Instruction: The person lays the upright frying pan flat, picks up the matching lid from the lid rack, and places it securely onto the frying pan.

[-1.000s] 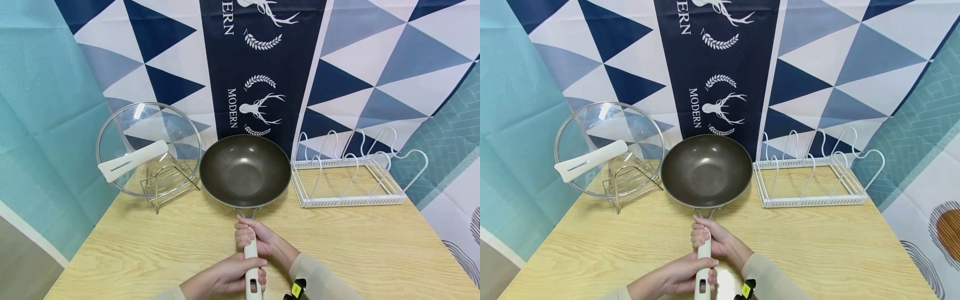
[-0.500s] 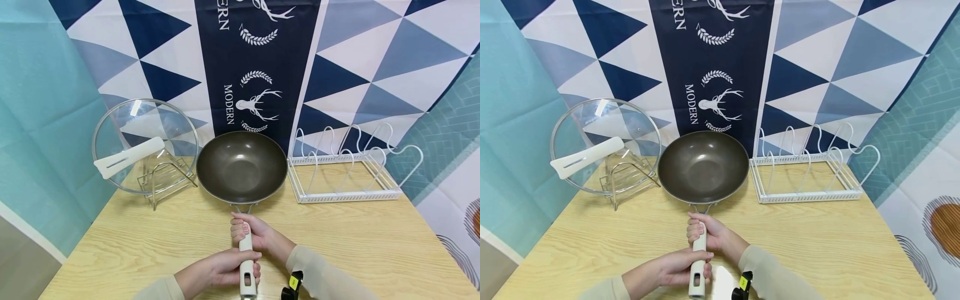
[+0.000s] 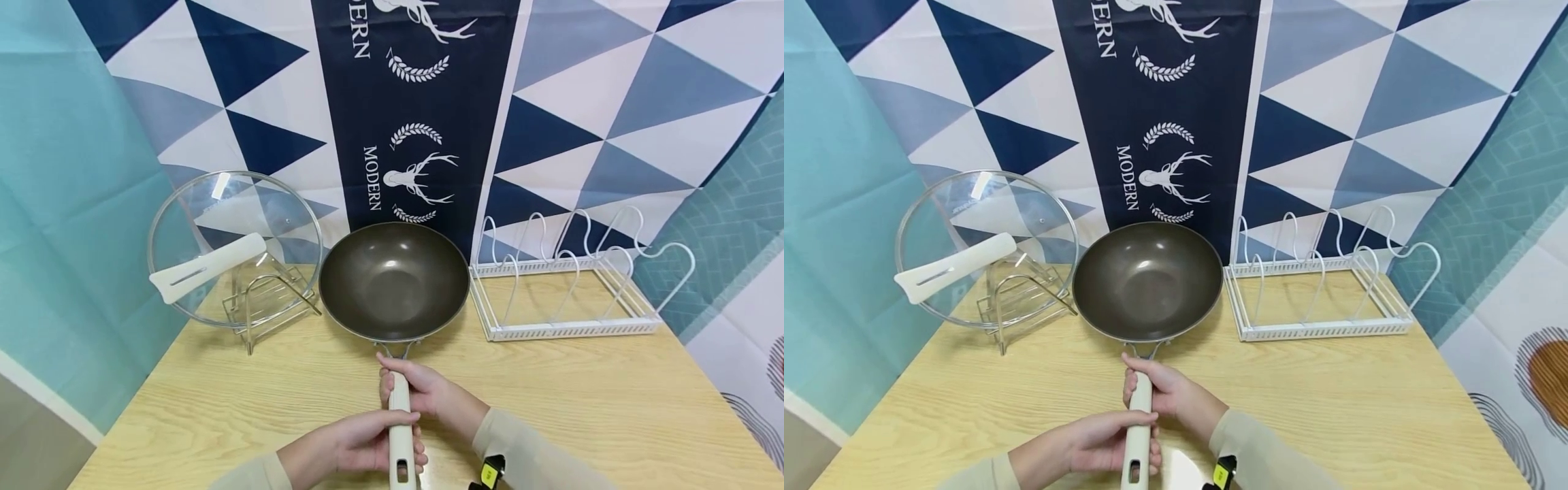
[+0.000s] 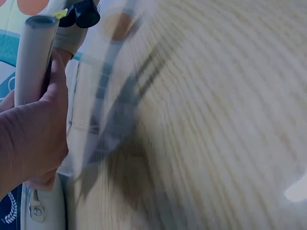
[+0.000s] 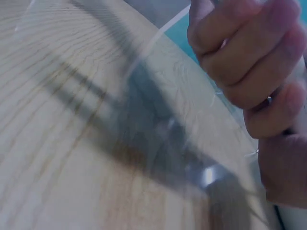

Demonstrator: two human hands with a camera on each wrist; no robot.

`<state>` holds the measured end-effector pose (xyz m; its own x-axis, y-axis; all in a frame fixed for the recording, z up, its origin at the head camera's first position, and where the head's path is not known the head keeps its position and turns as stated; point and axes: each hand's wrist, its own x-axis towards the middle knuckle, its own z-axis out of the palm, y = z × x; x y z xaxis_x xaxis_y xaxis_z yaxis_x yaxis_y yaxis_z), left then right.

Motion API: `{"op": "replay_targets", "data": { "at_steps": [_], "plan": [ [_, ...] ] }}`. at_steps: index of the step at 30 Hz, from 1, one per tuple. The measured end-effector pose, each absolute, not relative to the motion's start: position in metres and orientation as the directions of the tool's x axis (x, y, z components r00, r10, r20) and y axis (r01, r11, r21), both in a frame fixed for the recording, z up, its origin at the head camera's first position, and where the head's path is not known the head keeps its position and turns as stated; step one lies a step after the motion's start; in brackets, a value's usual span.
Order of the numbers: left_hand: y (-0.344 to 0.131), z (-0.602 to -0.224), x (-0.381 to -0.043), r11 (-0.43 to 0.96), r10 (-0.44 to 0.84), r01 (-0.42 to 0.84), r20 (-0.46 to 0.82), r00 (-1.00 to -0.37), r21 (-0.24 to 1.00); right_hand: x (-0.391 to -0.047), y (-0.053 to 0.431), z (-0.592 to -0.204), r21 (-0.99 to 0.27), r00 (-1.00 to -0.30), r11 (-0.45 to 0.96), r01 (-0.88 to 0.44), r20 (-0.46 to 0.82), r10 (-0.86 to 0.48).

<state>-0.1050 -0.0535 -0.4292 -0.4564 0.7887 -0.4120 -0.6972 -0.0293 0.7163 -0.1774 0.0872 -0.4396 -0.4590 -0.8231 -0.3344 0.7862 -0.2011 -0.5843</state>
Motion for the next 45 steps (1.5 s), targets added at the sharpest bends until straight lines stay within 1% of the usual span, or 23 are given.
{"op": "replay_targets", "data": {
  "at_steps": [3, 5, 8, 11, 16, 22, 29, 33, 39, 45],
  "plan": [
    [-0.056, -0.428, -0.110, -0.044, 0.798, -0.703, -0.398, -0.453, 0.710, -0.177, 0.087, -0.435, -0.653, -0.530, -0.185, 0.734, -0.381, -0.758],
    [-0.057, -0.427, -0.112, -0.048, 0.802, -0.703, -0.392, -0.451, 0.709, -0.177, 0.088, -0.432, -0.684, -0.561, -0.170, 0.709, -0.401, -0.724],
    [-0.059, -0.425, -0.114, -0.042, 0.802, -0.702, -0.395, -0.448, 0.711, -0.176, 0.087, -0.430, -0.702, -0.584, -0.162, 0.693, -0.415, -0.698],
    [-0.059, -0.423, -0.116, -0.032, 0.802, -0.697, -0.397, -0.446, 0.717, -0.175, 0.087, -0.427, -0.706, -0.591, -0.158, 0.691, -0.424, -0.686],
    [-0.057, -0.422, -0.119, -0.028, 0.801, -0.696, -0.400, -0.445, 0.718, -0.176, 0.089, -0.424, -0.675, -0.574, -0.169, 0.718, -0.437, -0.693],
    [-0.057, -0.417, -0.117, -0.033, 0.800, -0.703, -0.403, -0.444, 0.710, -0.175, 0.091, -0.419, -0.612, -0.524, -0.190, 0.768, -0.429, -0.736],
    [-0.057, -0.408, -0.117, -0.053, 0.805, -0.712, -0.392, -0.446, 0.700, -0.176, 0.092, -0.411, -0.583, -0.495, -0.184, 0.791, -0.434, -0.753],
    [-0.056, -0.403, -0.117, -0.046, 0.802, -0.713, -0.400, -0.443, 0.700, -0.176, 0.093, -0.407, -0.585, -0.492, -0.176, 0.792, -0.441, -0.750],
    [-0.054, -0.402, -0.116, -0.043, 0.789, -0.704, -0.408, -0.459, 0.709, -0.177, 0.093, -0.406, -0.581, -0.485, -0.170, 0.796, -0.444, -0.753],
    [-0.052, -0.402, -0.116, -0.038, 0.795, -0.698, -0.401, -0.455, 0.715, -0.177, 0.096, -0.405, -0.590, -0.495, -0.173, 0.789, -0.441, -0.749]
  ]
}}
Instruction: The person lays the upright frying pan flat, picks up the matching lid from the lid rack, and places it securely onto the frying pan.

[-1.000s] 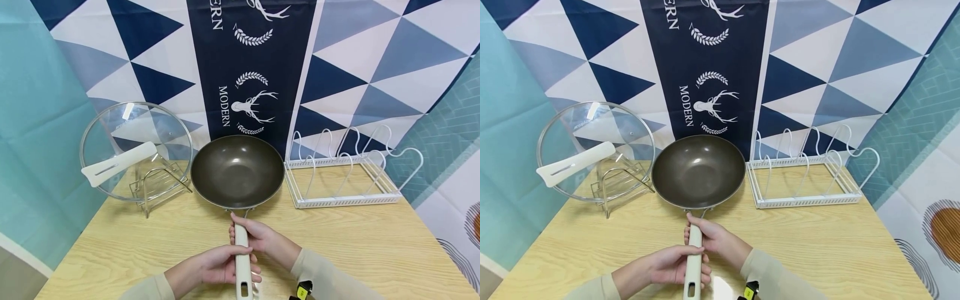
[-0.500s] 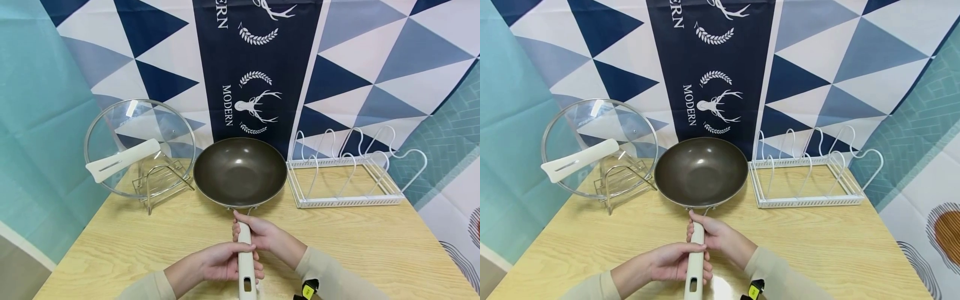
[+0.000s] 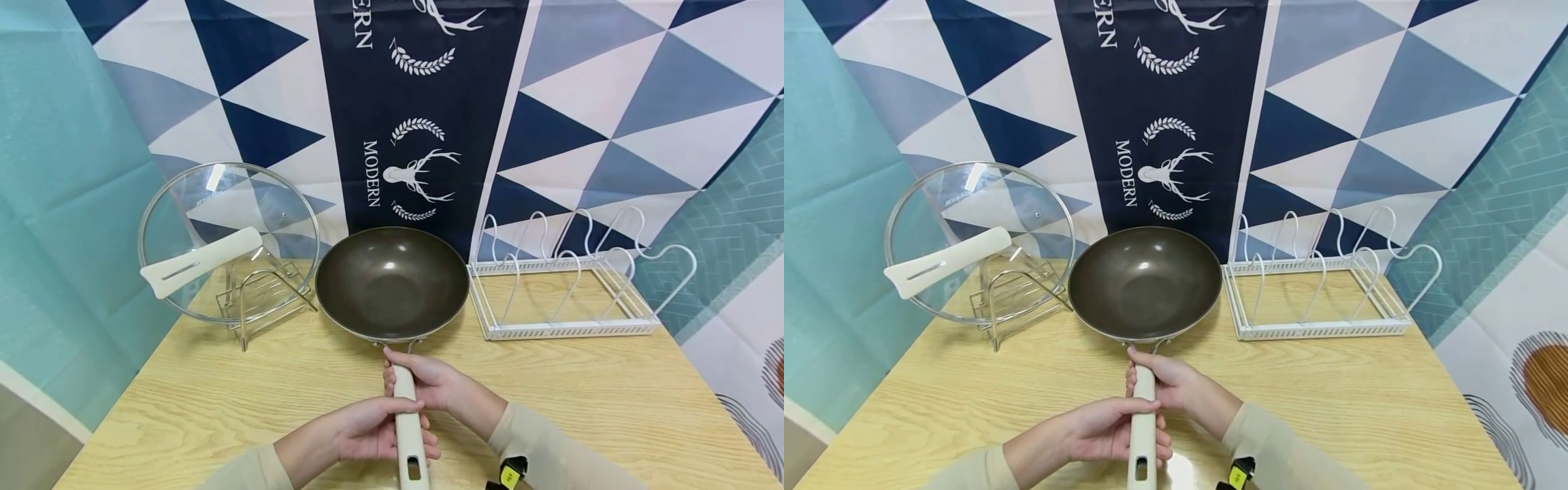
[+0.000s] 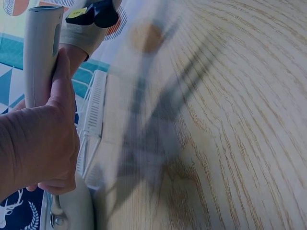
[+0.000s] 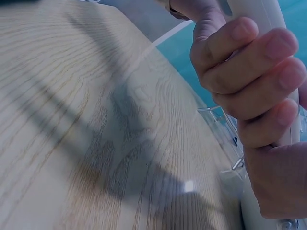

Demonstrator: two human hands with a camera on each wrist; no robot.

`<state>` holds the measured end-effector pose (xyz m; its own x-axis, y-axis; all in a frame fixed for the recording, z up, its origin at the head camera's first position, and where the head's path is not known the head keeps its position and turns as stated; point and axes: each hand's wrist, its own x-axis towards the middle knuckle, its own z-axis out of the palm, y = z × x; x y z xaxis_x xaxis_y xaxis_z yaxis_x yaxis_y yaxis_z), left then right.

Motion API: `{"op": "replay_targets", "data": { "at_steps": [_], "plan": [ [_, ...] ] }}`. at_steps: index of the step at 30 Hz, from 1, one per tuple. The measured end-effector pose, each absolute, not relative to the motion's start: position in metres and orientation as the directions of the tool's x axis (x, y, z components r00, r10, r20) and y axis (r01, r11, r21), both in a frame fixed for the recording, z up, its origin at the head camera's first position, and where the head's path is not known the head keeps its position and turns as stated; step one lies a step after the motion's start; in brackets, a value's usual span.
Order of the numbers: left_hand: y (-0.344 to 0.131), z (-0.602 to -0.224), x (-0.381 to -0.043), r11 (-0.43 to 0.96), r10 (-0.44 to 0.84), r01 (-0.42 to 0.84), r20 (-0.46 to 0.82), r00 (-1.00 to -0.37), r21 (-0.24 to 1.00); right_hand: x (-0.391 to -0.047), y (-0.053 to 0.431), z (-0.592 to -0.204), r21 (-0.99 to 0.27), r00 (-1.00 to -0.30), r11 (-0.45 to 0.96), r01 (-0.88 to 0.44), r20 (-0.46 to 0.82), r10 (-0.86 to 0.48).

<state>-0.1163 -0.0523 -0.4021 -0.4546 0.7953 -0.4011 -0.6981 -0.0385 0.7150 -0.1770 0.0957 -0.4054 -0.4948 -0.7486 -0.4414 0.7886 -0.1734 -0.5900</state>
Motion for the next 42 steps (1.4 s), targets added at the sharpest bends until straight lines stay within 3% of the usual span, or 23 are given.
{"op": "replay_targets", "data": {
  "at_steps": [9, 19, 35, 42],
  "plan": [
    [-0.052, -0.402, -0.117, -0.018, 0.800, -0.702, -0.411, -0.437, 0.712, -0.176, 0.100, -0.402, -0.627, -0.510, -0.135, 0.767, -0.468, -0.722],
    [-0.065, -0.408, -0.119, 0.009, 0.767, -0.663, -0.430, -0.476, 0.749, -0.175, 0.099, -0.403, -0.670, -0.551, -0.132, 0.731, -0.464, -0.693],
    [-0.092, -0.417, -0.141, 0.155, 0.545, -0.429, -0.440, -0.714, 0.890, -0.175, 0.110, -0.400, -0.694, -0.570, -0.099, 0.713, -0.492, -0.659],
    [-0.107, -0.416, -0.161, 0.212, 0.367, -0.313, -0.372, -0.853, 0.926, -0.175, 0.116, -0.403, -0.697, -0.566, -0.089, 0.712, -0.495, -0.659]
  ]
}}
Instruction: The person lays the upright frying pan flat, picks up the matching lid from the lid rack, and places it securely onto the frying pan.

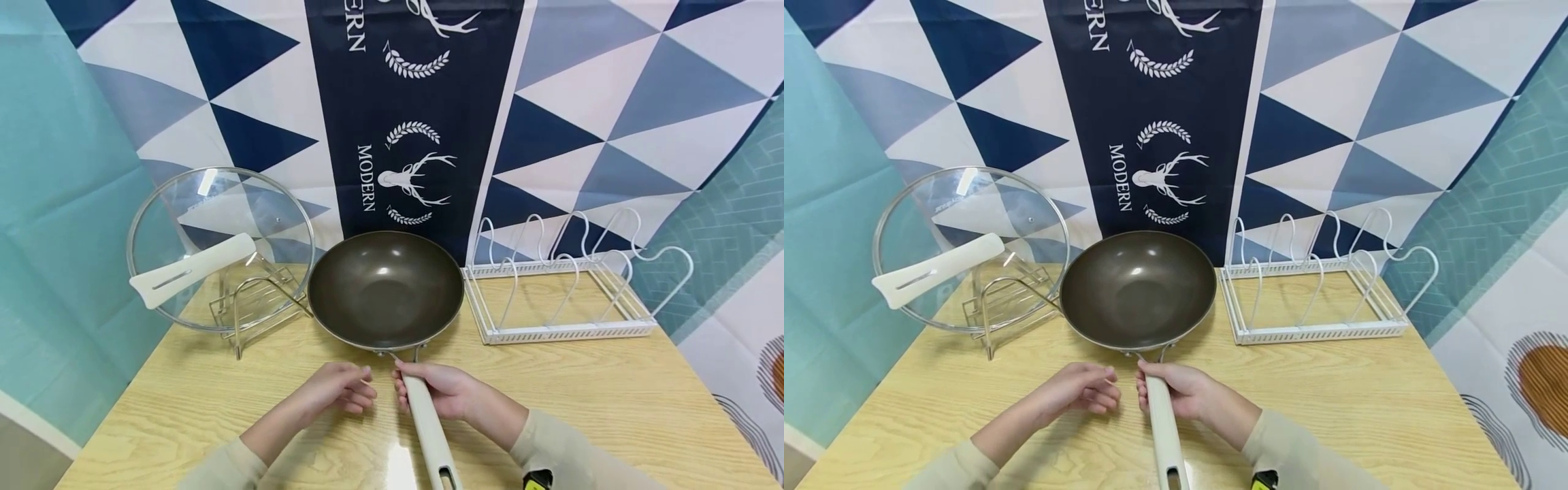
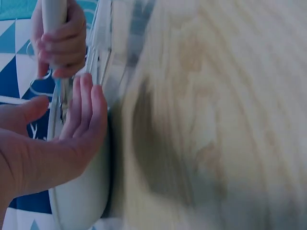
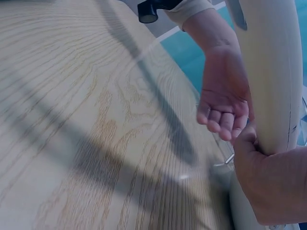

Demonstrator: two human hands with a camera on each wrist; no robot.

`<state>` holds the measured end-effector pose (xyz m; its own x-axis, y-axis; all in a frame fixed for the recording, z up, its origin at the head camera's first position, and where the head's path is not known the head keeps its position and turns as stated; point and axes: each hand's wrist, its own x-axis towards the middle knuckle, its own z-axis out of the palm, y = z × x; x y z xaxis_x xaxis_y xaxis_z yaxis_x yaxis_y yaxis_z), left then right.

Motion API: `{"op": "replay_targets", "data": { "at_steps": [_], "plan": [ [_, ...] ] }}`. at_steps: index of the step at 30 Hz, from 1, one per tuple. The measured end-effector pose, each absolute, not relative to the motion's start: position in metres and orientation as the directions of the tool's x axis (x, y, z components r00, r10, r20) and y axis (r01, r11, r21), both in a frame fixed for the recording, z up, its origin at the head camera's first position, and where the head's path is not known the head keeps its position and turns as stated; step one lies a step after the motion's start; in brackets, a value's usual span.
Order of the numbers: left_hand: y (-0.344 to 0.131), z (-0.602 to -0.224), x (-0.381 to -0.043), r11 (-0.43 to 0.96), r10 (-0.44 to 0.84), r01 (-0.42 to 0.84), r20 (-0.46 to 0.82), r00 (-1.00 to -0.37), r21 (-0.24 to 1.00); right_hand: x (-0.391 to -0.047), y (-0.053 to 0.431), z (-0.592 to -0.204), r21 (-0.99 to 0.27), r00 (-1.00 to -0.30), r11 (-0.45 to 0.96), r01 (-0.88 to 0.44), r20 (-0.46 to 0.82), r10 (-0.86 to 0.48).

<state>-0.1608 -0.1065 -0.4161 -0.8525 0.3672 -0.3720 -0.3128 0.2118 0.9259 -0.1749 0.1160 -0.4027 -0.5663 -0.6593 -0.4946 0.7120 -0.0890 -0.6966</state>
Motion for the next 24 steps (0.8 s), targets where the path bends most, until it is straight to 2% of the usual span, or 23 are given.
{"op": "replay_targets", "data": {
  "at_steps": [5, 12, 17, 24],
  "plan": [
    [-0.110, -0.411, -0.173, 0.188, 0.149, -0.295, -0.324, -0.934, 0.937, -0.172, 0.120, -0.403, -0.714, -0.583, -0.092, 0.694, -0.482, -0.654],
    [-0.120, -0.407, -0.198, 0.146, -0.092, -0.302, -0.291, -0.952, 0.942, -0.162, 0.125, -0.402, -0.753, -0.611, -0.064, 0.654, -0.477, -0.632],
    [-0.134, -0.405, -0.214, 0.140, -0.165, -0.287, -0.263, -0.951, 0.948, -0.157, 0.128, -0.399, -0.767, -0.603, -0.035, 0.640, -0.474, -0.642],
    [-0.145, -0.403, -0.228, 0.174, -0.195, -0.248, -0.213, -0.957, 0.953, -0.155, 0.133, -0.397, -0.788, -0.597, -0.014, 0.615, -0.454, -0.662]
  ]
}}
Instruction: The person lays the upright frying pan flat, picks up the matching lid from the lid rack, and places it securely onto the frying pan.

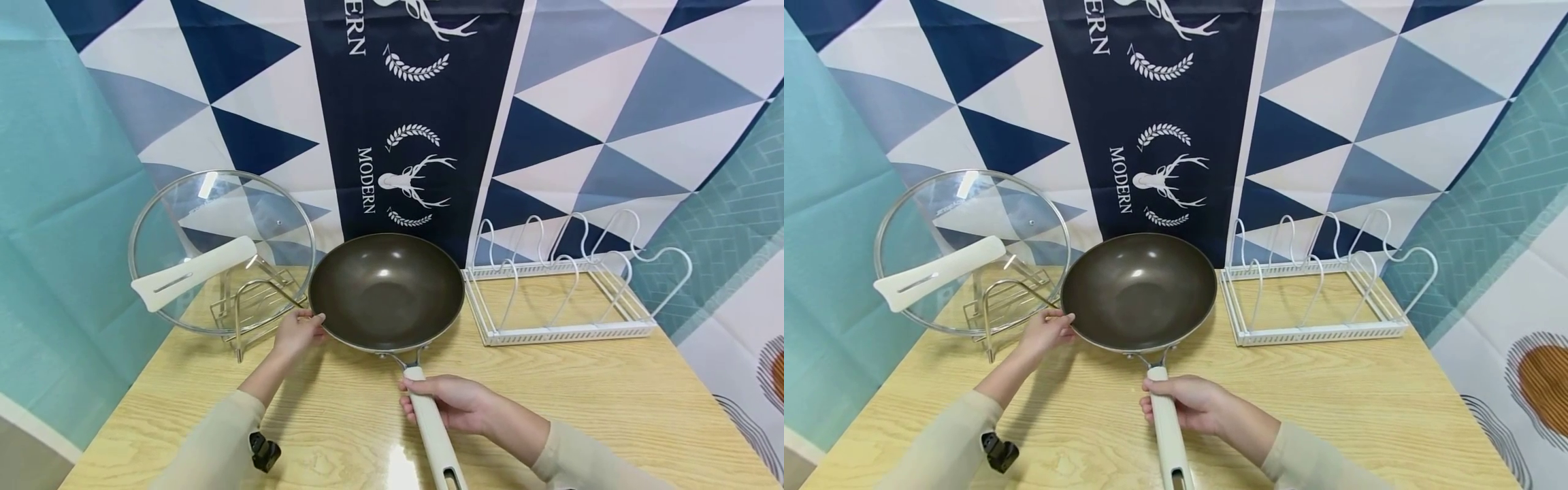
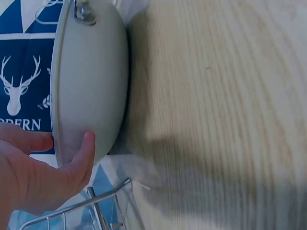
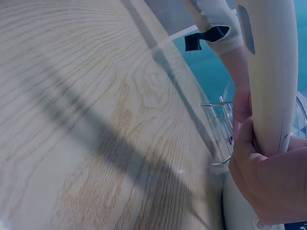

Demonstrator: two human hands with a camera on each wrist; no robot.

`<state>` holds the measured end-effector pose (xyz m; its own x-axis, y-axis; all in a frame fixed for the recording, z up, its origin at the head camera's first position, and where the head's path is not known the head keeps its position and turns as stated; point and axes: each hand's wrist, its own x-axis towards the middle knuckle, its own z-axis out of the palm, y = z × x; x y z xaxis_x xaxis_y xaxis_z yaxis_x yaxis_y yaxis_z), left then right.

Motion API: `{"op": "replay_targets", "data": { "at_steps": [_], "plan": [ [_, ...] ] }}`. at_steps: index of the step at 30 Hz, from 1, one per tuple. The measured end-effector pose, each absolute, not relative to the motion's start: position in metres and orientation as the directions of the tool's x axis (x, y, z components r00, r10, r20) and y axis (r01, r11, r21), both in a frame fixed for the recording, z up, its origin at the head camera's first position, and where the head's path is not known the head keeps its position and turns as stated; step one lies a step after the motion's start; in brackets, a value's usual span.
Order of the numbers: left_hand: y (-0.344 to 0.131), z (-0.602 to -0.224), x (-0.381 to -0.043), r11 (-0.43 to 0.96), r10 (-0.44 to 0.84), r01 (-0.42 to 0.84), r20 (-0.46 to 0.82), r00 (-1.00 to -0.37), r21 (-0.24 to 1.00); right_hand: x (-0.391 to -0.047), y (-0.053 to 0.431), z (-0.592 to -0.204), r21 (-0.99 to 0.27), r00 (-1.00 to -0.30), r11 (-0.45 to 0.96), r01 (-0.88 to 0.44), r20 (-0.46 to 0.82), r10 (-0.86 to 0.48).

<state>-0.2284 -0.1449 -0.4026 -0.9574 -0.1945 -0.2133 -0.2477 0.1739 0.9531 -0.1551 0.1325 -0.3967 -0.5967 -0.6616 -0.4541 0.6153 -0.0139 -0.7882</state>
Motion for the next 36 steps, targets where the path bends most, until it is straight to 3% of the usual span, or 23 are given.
{"op": "replay_targets", "data": {
  "at_steps": [14, 36],
  "plan": [
    [-0.154, -0.404, -0.249, 0.256, -0.235, -0.228, -0.169, -0.957, 0.939, -0.156, 0.139, -0.402, -0.827, -0.631, -0.006, 0.562, -0.425, -0.649],
    [-0.160, -0.404, -0.253, 0.305, -0.188, -0.232, -0.180, -0.965, 0.924, -0.164, 0.174, -0.403, -0.805, -0.542, 0.009, 0.593, -0.407, -0.735]
  ]
}}
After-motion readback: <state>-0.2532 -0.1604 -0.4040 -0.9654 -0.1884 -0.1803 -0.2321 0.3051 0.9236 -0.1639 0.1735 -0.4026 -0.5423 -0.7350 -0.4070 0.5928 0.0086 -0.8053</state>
